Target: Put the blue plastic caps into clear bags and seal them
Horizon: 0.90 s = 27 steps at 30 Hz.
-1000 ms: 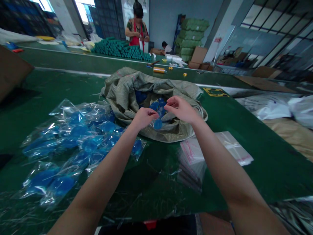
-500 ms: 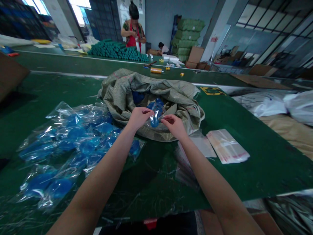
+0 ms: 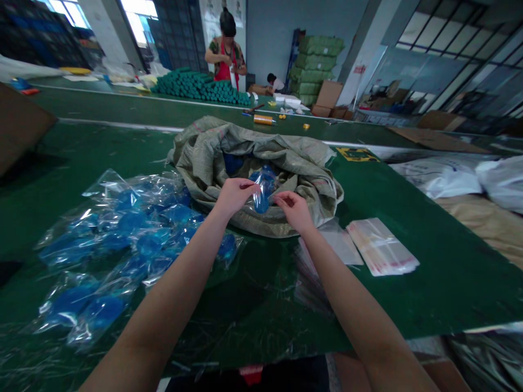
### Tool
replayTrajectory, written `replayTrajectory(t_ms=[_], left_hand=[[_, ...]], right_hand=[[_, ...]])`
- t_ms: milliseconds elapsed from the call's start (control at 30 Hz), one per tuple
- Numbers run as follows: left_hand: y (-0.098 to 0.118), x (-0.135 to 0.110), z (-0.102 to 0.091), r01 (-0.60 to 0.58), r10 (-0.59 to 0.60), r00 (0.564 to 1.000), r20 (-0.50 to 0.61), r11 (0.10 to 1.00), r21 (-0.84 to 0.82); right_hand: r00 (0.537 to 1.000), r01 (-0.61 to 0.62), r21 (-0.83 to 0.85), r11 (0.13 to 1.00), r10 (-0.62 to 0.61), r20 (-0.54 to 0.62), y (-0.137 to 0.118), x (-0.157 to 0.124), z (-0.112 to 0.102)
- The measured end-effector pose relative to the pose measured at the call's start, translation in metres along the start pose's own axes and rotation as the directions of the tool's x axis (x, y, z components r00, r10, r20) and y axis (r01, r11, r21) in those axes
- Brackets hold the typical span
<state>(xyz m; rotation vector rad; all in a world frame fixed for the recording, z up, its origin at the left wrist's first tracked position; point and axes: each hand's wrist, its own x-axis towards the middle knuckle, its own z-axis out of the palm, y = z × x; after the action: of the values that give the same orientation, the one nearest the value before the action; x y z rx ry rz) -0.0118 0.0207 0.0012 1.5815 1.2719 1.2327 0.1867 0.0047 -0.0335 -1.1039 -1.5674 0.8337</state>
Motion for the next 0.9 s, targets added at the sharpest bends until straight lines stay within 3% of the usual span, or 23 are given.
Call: replayTrajectory(t_ms=[133,267,400,533,633,767,900], left_hand=[[-0.006,0.001,0.003,-0.005,0.004,1.0,-0.023,0.997,-0.082],[-0.016,0.0,0.018,0.044,-0.045,0.999,0.003,0.957,-0.287],[-0.021,-0.003,0.031,0.04,-0.051,0.999,-0.013,0.902,-0.43],[-0.025,-0.001,0.031,0.017,-0.05,0.996,-0.069,0.911,-0.413],[-0.027,0.002,0.029,0.023,-0.047,0.998,-0.046,0.909,-0.416],[-0.027,0.002,0.033,0.071,-0.06,0.997,0.038,0.88,-0.469],[-0.032,0.001,0.037,0.153,-0.137,0.988,0.069,0.894,-0.421]], right_hand=[[0.985,0.118,-0.157,0.98,-0.136,-0.11,-0.018,-0.006,-0.002],[0.949,0.263,-0.301,0.917,-0.301,-0.088,-0.035,-0.008,-0.007],[0.946,0.278,-0.321,0.905,-0.316,-0.069,-0.034,-0.004,-0.015],[0.956,0.22,-0.279,0.935,-0.263,-0.126,-0.026,-0.003,-0.025],[0.962,0.161,-0.182,0.97,-0.195,-0.189,-0.02,-0.003,-0.028],[0.99,-0.033,0.07,0.997,0.042,-0.131,-0.005,0.0,-0.025],[0.971,-0.197,0.255,0.947,0.225,-0.084,0.018,0.002,-0.018]])
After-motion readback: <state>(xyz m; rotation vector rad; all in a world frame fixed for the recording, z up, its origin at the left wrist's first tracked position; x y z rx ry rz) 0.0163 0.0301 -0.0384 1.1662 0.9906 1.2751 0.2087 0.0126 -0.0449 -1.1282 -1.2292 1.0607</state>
